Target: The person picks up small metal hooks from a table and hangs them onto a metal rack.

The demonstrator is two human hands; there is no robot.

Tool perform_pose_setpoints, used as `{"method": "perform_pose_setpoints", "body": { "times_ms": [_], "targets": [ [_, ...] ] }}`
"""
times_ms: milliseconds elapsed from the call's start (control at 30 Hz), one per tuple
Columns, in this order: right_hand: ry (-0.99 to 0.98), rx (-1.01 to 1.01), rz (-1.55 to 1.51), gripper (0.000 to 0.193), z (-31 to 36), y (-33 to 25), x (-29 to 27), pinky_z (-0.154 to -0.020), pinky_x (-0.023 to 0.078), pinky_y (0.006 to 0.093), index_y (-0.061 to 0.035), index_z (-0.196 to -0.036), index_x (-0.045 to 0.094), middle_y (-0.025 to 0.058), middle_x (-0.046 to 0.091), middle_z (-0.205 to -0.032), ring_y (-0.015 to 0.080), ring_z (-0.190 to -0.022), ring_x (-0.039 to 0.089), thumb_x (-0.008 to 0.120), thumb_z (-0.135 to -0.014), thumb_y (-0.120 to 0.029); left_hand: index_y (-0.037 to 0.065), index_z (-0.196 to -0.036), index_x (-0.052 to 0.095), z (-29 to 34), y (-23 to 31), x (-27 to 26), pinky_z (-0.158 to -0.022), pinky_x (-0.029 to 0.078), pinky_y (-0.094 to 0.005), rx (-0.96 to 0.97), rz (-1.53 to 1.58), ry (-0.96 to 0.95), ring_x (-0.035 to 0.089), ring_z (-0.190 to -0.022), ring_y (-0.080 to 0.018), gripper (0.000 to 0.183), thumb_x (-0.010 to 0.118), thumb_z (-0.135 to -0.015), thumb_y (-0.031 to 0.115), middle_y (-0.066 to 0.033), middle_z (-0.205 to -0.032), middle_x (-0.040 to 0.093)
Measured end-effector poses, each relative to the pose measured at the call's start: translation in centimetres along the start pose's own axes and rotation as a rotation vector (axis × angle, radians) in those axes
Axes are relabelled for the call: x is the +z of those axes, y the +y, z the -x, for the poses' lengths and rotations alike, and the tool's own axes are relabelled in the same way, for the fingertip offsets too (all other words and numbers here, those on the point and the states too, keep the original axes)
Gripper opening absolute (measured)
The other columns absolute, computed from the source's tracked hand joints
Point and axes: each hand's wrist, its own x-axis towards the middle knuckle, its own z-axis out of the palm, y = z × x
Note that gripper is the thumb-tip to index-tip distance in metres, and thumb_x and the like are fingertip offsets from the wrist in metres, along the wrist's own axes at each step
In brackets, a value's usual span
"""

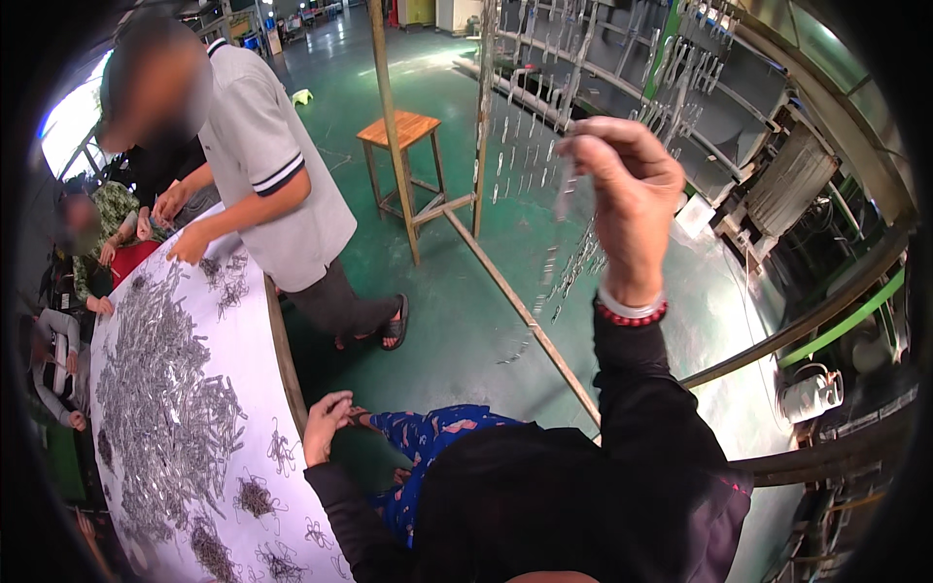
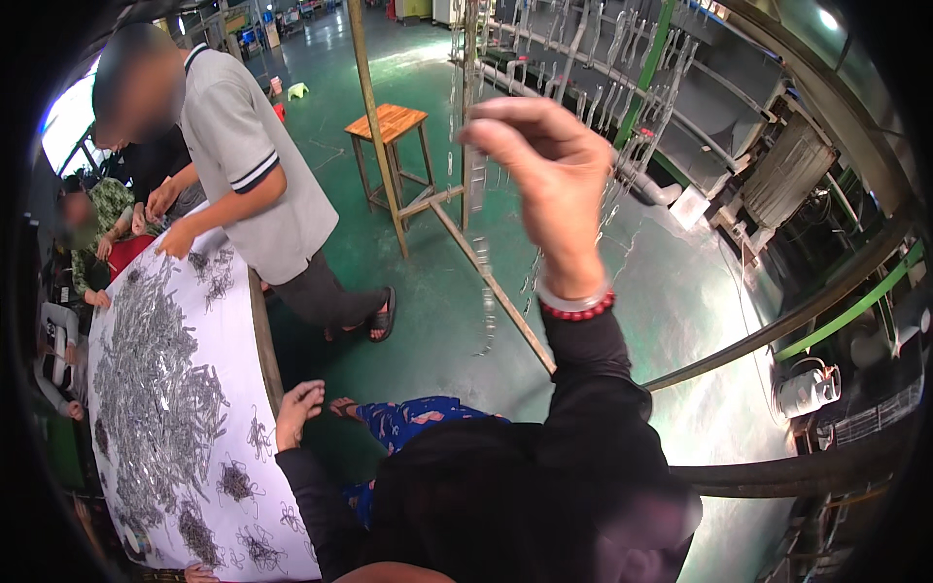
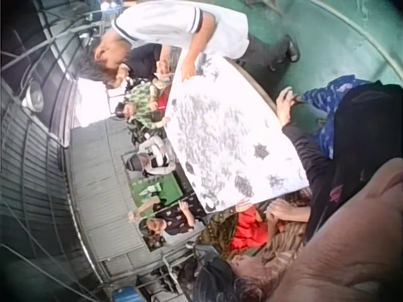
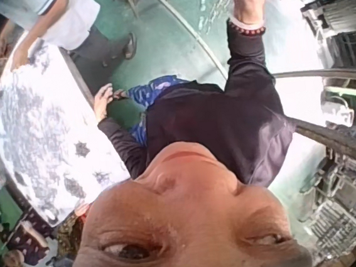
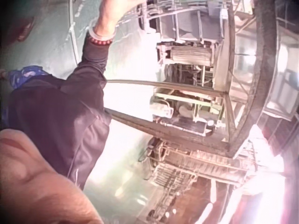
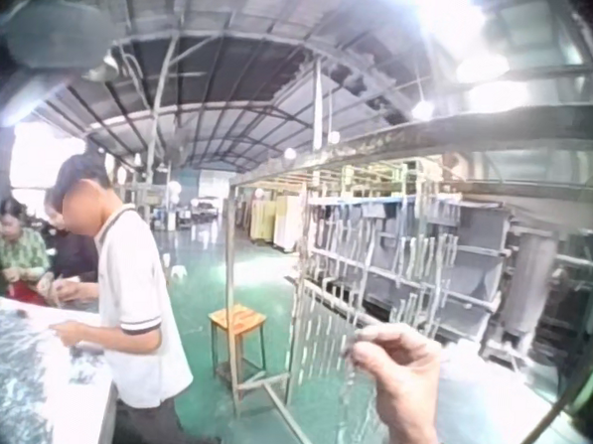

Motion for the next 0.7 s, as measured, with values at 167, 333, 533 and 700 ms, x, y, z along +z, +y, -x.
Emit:
{"method": "perform_pose_setpoints", "body": {
  "times_ms": [167, 333, 533, 700],
  "targets": [
    [0.153, -0.078, 0.264, 0.015, -4.4, -2.3, -8.6, -0.063, 0.043, 0.0185, 0.0017, -0.096, 0.065, 0.0064, 0.067, -0.082, 0.0069, -0.07, 0.057, 0.064, -0.083, -0.005, 0.012, -0.116, 0.059, 2.3, -3.0, -1.3, -0.075, 0.047, -0.0313, -0.141, -0.017, -0.038, 0.054, -0.096, -0.015, 0.031, 0.056, -0.089, 0.027, -0.0017, -0.104, 0.06],
    [0.257, -0.143, 0.174, 0.017, -8.4, -4.4, -14.4, -0.067, 0.044, 0.0173, 0.0012, -0.101, 0.064, 0.004, 0.065, -0.087, 0.0069, -0.075, 0.057, 0.062, -0.085, -0.005, 0.012, -0.118, 0.058, 2.4, -5.3, -2.1, -0.077, 0.046, -0.0331, -0.151, -0.064, 0.108, 0.055, -0.097, -0.0165, 0.032, 0.056, -0.088, 0.025, -0.0037, -0.107, 0.06],
    [0.301, -0.13, 0.181, 0.02, -14.1, -6.8, -19.1, -0.073, 0.047, 0.0215, 0.0042, -0.103, 0.062, 0.0081, 0.065, -0.096, 0.0132, -0.084, 0.061, 0.062, -0.084, -0.003, 0.012, -0.117, 0.058, 2.2, -6.2, -2.1, -0.075, 0.046, -0.0327, -0.146, -0.053, 0.129, 0.055, -0.094, -0.0149, 0.033, 0.057, -0.087, 0.027, -0.0022, -0.105, 0.06],
    [0.311, -0.057, 0.224, 0.023, -18.9, -6.4, -23.5, -0.073, 0.047, 0.0227, 0.0006, -0.106, 0.063, 0.0059, 0.066, -0.094, 0.0127, -0.085, 0.062, 0.064, -0.084, -0.007, 0.011, -0.116, 0.058, 2.5, -5.7, -2.0, -0.075, 0.045, -0.0315, -0.175, 0.016, 0.134, 0.054, -0.091, -0.0141, 0.032, 0.057, -0.087, 0.024, -0.0017, -0.101, 0.06]
  ]
}}
